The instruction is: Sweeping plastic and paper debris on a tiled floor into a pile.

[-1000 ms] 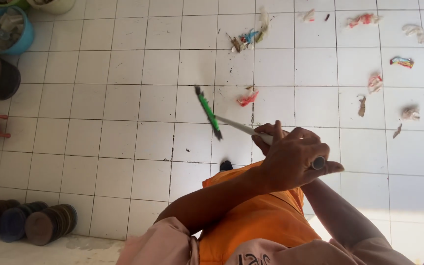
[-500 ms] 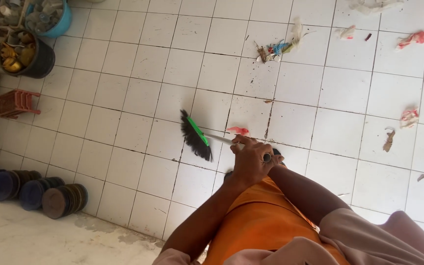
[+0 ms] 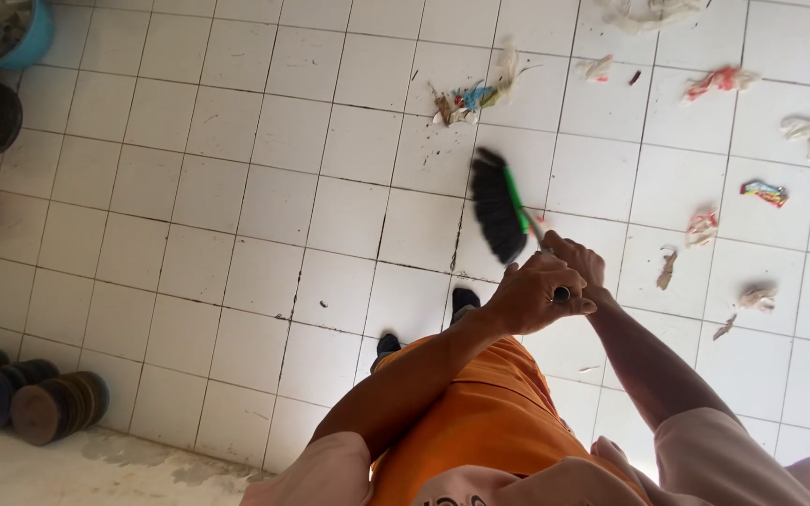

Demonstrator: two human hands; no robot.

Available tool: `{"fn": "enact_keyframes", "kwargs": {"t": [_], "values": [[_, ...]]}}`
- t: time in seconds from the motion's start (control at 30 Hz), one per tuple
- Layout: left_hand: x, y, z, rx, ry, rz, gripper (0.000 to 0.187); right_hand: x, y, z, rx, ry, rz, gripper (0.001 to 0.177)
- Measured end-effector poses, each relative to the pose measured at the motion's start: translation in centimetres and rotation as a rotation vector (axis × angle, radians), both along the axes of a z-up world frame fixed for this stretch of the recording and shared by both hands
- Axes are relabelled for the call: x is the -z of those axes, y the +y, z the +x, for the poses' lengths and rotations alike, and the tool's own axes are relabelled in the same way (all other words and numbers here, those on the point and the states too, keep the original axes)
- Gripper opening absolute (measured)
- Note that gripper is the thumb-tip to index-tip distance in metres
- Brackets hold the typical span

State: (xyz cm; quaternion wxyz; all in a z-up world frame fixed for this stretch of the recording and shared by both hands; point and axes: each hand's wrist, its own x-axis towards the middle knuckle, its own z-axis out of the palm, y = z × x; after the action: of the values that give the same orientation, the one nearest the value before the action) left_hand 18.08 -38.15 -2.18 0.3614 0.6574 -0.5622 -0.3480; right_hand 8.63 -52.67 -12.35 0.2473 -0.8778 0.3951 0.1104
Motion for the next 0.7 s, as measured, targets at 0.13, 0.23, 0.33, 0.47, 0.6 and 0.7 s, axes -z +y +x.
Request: {"fn": "enact_keyframes", "kwargs": {"t": [0.13,0.23,0.33,0.47,0.6,0.7], "values": [[3.2,-2.8,0.7,-0.033,-0.015,-0.107,0.036,-0.3,-5.2,-0.7,-0.064,0.148,-0.186,0.024],[3.2,-4.4,2.7,-0.135,0.115,-0.12,0.033,-1.8,-7.1,0.1,0.018,0.194,-0.252,0.02],[0.1,-5.4,4.4,-0.223,0.295,-0.106,0.031,-4.9,-7.8,0.6,0.067,0.094,-0.356,0.015],[-8.9,-6.2,4.3,-0.227,0.23,-0.448,0.024,-13.1,-6.8,1.8,0.047,0.067,-0.292,0.028],[-15.8,-6.8,3.2,-0.141,0.31,-0.68,0.036,-19.5,-4.6,1.6,-0.305,-0.798,-0.137,0.019],[-17.6,-7.4,3.6,-0.006,0.592,-0.59,0.042,-23.1,-2.3,5.0,-0.201,-1.171,0.887,0.028]]}}
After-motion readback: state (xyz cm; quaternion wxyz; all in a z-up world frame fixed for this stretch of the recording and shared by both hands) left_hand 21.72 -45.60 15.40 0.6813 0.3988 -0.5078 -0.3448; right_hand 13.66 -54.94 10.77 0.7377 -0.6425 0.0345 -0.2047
